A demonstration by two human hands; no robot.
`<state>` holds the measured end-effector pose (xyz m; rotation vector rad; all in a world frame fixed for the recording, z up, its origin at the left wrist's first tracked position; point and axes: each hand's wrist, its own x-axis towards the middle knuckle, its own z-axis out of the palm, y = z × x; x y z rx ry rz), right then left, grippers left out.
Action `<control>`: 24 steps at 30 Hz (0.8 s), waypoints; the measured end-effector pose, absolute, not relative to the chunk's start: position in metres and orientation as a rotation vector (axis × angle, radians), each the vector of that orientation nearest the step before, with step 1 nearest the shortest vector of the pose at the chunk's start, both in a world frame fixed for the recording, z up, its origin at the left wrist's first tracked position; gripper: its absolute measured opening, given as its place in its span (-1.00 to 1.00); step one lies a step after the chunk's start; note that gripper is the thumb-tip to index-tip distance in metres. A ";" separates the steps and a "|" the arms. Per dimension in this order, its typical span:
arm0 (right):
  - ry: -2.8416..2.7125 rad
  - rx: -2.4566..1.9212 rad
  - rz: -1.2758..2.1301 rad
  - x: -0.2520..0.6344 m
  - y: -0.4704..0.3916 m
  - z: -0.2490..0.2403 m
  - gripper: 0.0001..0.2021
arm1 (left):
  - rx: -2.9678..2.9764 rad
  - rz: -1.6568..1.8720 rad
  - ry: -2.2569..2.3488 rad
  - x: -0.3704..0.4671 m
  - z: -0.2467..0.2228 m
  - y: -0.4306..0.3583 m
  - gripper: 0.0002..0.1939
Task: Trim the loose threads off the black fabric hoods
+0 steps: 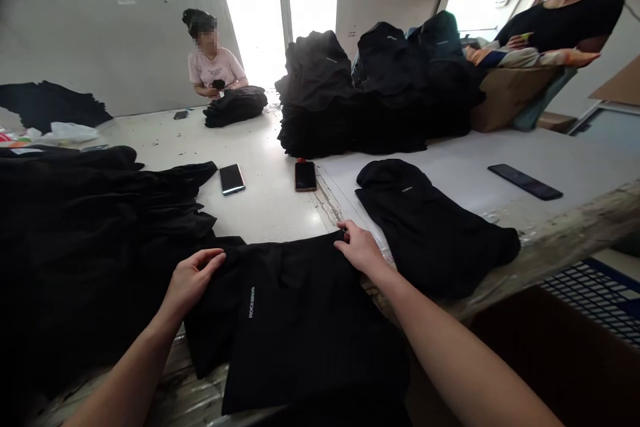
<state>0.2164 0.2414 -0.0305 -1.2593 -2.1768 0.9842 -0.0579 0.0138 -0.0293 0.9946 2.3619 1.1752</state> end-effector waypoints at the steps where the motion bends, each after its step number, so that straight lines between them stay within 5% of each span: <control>1: -2.180 -1.242 0.983 0.214 0.242 -0.030 -0.67 | 0.988 1.176 2.351 -0.058 -0.030 0.013 -0.62; 13: -2.033 -1.199 1.069 0.249 0.231 -0.005 -0.65 | 0.943 1.278 2.280 -0.055 -0.020 0.003 -0.62; 24: -2.278 -0.900 0.272 0.283 0.210 0.038 -0.75 | 1.057 1.390 2.243 -0.034 0.017 -0.007 -0.73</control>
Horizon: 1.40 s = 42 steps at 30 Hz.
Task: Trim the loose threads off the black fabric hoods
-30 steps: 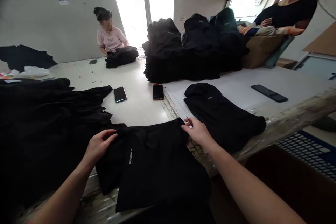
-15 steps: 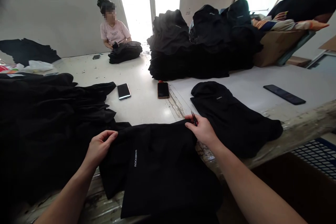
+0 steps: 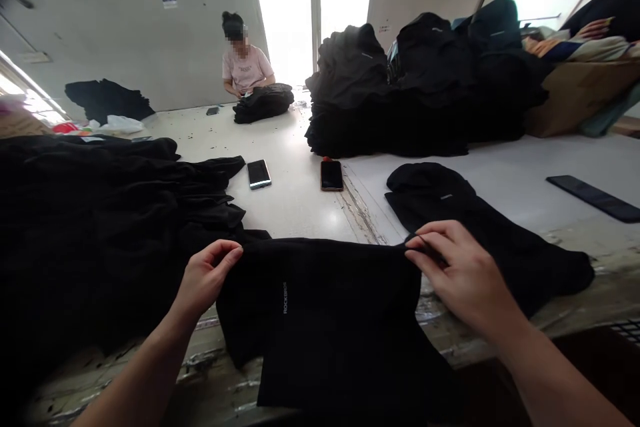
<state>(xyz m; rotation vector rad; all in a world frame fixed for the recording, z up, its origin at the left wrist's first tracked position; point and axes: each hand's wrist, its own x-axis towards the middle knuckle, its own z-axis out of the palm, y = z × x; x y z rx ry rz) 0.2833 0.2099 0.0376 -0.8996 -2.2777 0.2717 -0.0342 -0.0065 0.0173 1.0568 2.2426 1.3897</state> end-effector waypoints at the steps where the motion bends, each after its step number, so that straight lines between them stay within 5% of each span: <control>1: -2.271 -0.862 0.192 0.287 0.210 0.044 -0.74 | 1.065 1.400 2.230 -0.031 0.024 -0.008 -0.74; 6: -2.229 -0.813 0.015 0.282 0.197 0.063 -0.79 | 0.820 1.497 1.764 0.001 0.039 -0.004 -0.72; 11: -2.345 -0.410 0.440 0.237 0.148 0.059 -0.92 | 0.571 1.493 1.217 0.043 0.024 0.012 -0.71; 18: -2.422 -0.375 0.608 0.197 0.127 0.039 -0.87 | 0.584 1.506 1.098 0.066 0.017 0.018 -0.71; 26: -1.886 -0.405 1.950 0.209 0.146 0.070 -0.78 | 0.573 1.501 1.170 0.062 0.010 0.014 -0.72; 31: -2.355 -0.530 1.292 0.212 0.151 0.075 -0.94 | 0.489 1.546 1.067 0.058 0.007 0.012 -0.75; 33: -2.545 -0.546 0.996 0.211 0.150 0.071 -0.84 | 0.478 1.557 1.043 0.058 0.007 0.012 -0.76; 42: -2.588 -0.359 0.789 0.203 0.143 0.056 -0.82 | 0.492 1.548 0.992 0.059 0.005 0.012 -0.78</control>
